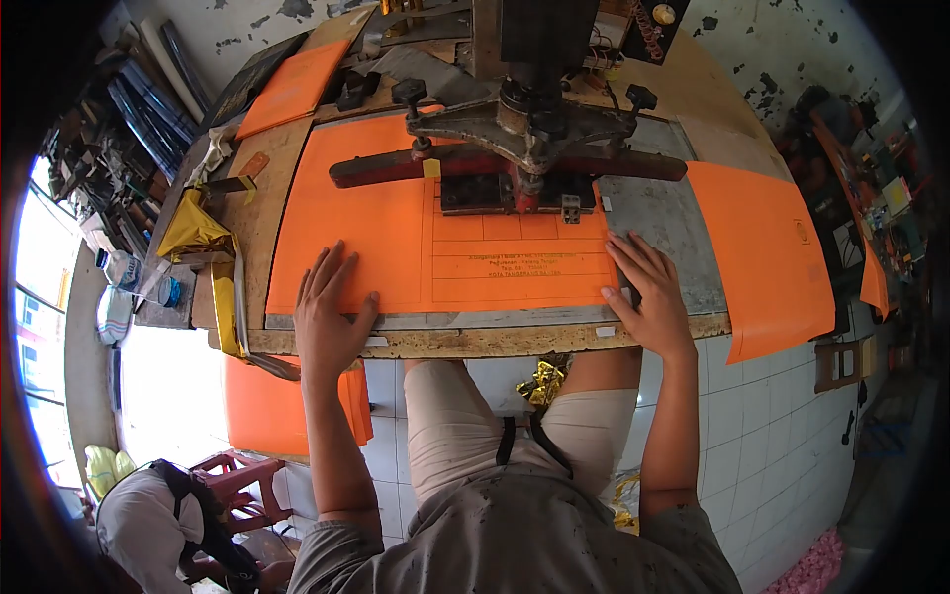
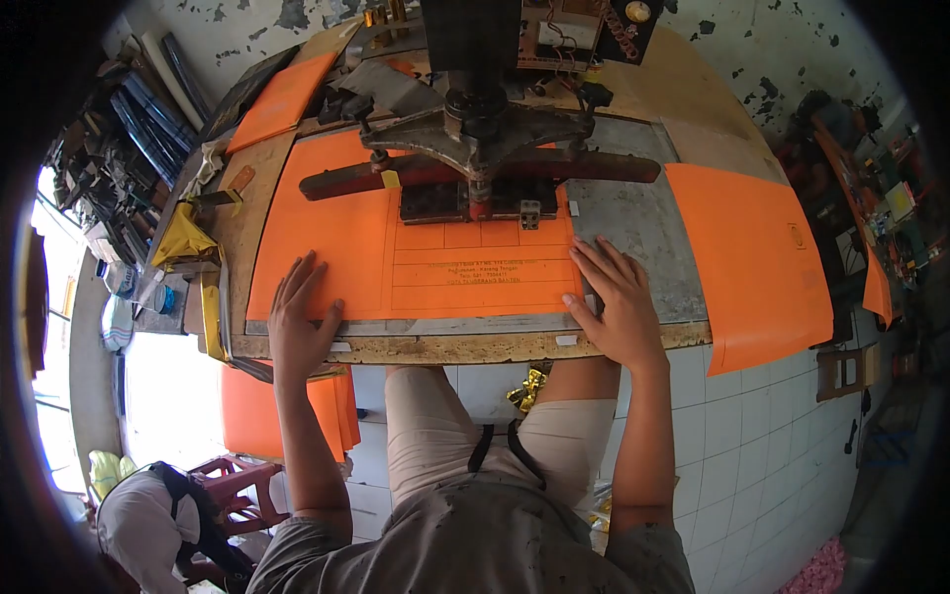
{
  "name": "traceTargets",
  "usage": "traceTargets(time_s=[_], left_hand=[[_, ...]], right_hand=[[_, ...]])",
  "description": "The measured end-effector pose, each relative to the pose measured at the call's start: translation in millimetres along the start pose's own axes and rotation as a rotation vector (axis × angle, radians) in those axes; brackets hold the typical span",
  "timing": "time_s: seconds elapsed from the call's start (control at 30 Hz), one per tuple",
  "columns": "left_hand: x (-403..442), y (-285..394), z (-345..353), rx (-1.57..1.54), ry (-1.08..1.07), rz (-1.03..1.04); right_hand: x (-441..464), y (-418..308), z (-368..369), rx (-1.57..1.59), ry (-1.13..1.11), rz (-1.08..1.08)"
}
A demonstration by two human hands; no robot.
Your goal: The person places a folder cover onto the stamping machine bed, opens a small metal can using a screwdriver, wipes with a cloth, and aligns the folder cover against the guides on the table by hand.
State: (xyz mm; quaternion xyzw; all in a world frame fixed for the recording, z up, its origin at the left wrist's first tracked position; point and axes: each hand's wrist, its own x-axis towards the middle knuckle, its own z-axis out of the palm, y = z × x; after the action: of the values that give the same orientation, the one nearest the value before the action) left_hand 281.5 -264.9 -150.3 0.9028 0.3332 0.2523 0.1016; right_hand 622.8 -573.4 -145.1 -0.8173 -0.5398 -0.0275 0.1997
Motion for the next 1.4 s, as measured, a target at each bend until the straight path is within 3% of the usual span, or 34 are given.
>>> traceTargets(time_s=[0.47,0.67,0.9,1.1,1.17,1.4], left_hand=[[0.3,1.6,-0.7,0.001,0.021,-0.006],[-7.7,-5.1,0.7,-0.104,0.175,-0.038],[-38.8,-22.5,-5.6,-0.165,0.117,-0.082],[-43.0,-39.5,2.4,-0.030,0.102,0.157],[-47.7,-44.6,21.3,-0.015,0.228,0.220],[-57.8,-39.7,18.1,0.140,0.140,0.264]], right_hand=[[3.1,-1.9,-2.9,0.006,-0.004,-0.014],[6.2,-4.1,-0.3,-0.025,-0.034,-0.023],[8.4,-10.3,1.7,-0.072,-0.064,0.036],[11.1,-9.5,0.3,-0.091,-0.094,0.048],[11.5,-12.2,1.9,-0.057,-0.097,0.057],[6.2,-14.1,-0.3,-0.105,-0.150,0.100]])
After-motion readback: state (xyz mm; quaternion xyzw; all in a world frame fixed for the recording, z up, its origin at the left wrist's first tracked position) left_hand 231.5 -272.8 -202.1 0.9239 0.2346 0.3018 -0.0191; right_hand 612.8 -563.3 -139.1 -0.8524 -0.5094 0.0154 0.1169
